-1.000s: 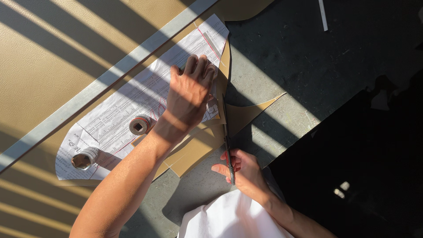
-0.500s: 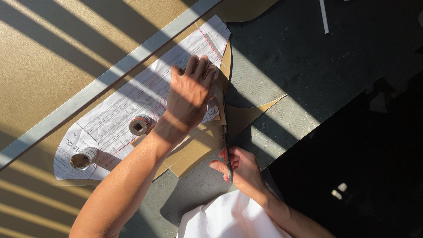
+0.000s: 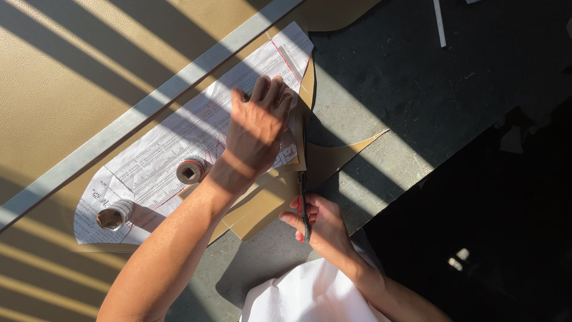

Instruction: The person uses shears to cut a piece of cardboard along a pattern traced from a newspaper template. They mark lines with a white pen, use a metal ruler for straight edges, and secure the template with small weights while cutting.

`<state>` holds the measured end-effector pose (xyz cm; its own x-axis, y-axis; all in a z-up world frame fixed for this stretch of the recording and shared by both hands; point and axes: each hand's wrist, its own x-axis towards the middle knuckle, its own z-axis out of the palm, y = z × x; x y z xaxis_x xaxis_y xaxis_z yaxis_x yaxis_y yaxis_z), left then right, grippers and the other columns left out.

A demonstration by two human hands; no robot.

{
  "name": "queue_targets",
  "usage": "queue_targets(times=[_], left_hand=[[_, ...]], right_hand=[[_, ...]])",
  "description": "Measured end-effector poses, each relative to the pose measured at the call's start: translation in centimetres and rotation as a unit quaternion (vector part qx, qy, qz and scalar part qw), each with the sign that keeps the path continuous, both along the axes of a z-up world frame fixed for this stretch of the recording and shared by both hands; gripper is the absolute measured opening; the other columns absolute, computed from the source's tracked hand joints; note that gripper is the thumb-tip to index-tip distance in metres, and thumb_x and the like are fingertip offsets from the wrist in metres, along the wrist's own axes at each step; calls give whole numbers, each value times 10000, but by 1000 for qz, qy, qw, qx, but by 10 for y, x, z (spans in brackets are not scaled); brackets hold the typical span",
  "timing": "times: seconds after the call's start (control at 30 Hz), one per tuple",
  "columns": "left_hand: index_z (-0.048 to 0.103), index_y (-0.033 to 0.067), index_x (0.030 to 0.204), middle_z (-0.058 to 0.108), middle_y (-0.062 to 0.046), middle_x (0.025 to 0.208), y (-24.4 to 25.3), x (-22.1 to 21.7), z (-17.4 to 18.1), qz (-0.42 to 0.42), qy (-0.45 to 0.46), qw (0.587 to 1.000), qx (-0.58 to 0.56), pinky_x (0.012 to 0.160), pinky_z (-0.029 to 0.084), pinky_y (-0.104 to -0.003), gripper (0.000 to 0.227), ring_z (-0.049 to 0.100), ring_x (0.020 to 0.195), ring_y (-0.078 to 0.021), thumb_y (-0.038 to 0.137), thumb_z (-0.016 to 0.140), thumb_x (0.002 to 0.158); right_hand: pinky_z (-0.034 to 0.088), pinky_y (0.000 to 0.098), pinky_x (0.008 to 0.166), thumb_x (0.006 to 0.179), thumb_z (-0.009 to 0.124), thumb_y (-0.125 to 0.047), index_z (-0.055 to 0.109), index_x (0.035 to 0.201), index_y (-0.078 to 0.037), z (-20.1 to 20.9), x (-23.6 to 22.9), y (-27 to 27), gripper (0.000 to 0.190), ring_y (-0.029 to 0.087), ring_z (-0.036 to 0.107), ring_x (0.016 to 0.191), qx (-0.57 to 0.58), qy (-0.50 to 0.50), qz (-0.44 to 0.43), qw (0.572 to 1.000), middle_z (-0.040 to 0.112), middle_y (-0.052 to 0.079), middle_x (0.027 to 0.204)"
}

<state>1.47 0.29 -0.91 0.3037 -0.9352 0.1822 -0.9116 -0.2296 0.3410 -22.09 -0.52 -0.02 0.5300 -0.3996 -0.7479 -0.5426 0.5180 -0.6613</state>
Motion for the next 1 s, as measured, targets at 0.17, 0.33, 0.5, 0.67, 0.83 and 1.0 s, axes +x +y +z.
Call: queue_targets(times=[0.17,0.33,0.5,0.67,0.83,1.0], left_hand=[[639,53,1221,590,-114,1337,0,1,0,4,-1,1000,-9,854,420,-466,460,539,1193,-248,168,734,786],[638,67,1214,601,-108,1334,1,2,0,-2,-10,1000,6,846,420,-464,464,538,1186,-248,162,721,767],[637,55,1216,603,-103,1337,-1,4,2,2,-5,1000,10,867,422,-468,473,538,1199,-240,160,723,763],[636,41,1203,605,-131,1320,0,3,2,-1,22,1000,-8,856,416,-491,458,536,1191,-261,180,724,776],[647,81,1206,616,-109,1346,1,5,1,4,-27,1000,-2,882,421,-479,452,543,1204,-240,129,696,759],[648,50,1203,615,-119,1342,0,4,-1,5,9,1000,-1,886,419,-492,403,547,1201,-251,141,696,813]], right_hand=[[505,223,480,813,846,-187,610,959,-31,-6,11,-2,319,62,592,575,-6,3,7,1000,672,41,746],[502,219,478,828,831,-191,609,966,-36,-4,13,-1,304,47,584,579,-19,-10,6,1000,676,23,751],[497,222,474,820,832,-206,616,962,-41,0,18,-2,307,51,581,573,-6,-21,0,1000,673,19,746],[523,227,484,828,828,-244,619,939,-55,0,26,-6,303,72,596,548,-16,-9,0,1000,645,16,737],[510,223,492,837,830,-246,611,932,-73,-5,29,-4,296,64,580,561,-5,-35,-20,999,648,8,755],[506,219,495,832,834,-239,603,924,-80,-5,27,-1,295,61,576,565,9,-38,-34,999,646,6,753]])
